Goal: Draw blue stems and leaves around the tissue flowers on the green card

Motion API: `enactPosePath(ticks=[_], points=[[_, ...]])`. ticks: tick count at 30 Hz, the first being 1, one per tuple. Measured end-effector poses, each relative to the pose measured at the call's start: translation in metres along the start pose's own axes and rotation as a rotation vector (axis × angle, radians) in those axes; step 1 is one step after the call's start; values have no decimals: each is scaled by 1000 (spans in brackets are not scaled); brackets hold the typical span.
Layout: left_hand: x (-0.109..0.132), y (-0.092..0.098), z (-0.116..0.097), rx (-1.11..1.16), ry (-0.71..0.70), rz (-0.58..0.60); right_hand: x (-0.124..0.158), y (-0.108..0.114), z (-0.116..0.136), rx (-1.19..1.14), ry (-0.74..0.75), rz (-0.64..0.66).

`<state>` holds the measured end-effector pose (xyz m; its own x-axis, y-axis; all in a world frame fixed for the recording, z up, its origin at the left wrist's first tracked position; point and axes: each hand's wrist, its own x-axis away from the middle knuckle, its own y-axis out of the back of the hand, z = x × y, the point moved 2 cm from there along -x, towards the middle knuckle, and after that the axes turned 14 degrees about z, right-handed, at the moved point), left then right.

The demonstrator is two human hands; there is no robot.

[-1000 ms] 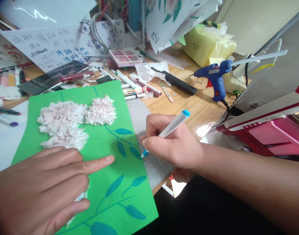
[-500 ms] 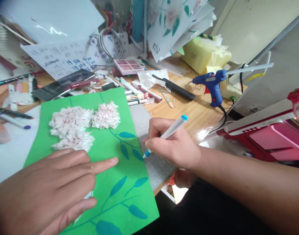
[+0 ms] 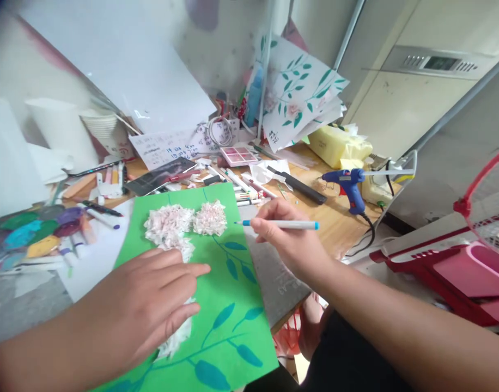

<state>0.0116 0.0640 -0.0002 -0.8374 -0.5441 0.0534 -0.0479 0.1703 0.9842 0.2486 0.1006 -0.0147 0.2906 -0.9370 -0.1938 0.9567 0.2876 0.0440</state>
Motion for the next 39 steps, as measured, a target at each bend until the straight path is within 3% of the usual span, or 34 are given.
enactPosePath(ticks=[4, 12, 19, 24, 39], points=[[-3, -2, 1, -41, 37, 33, -4, -16, -10, 129, -59, 140], [-5, -2, 4, 12, 17, -34, -14, -22, -6, 63, 102, 41], [-5, -3, 4, 8, 16, -39, -25, -31, -13, -13, 40, 117], [-5, -4, 6, 4, 9, -86, -22, -27, -24, -7, -41, 98], [-7, -8, 5, -22, 53, -143, -19, -35, -16, 494, -62, 169]])
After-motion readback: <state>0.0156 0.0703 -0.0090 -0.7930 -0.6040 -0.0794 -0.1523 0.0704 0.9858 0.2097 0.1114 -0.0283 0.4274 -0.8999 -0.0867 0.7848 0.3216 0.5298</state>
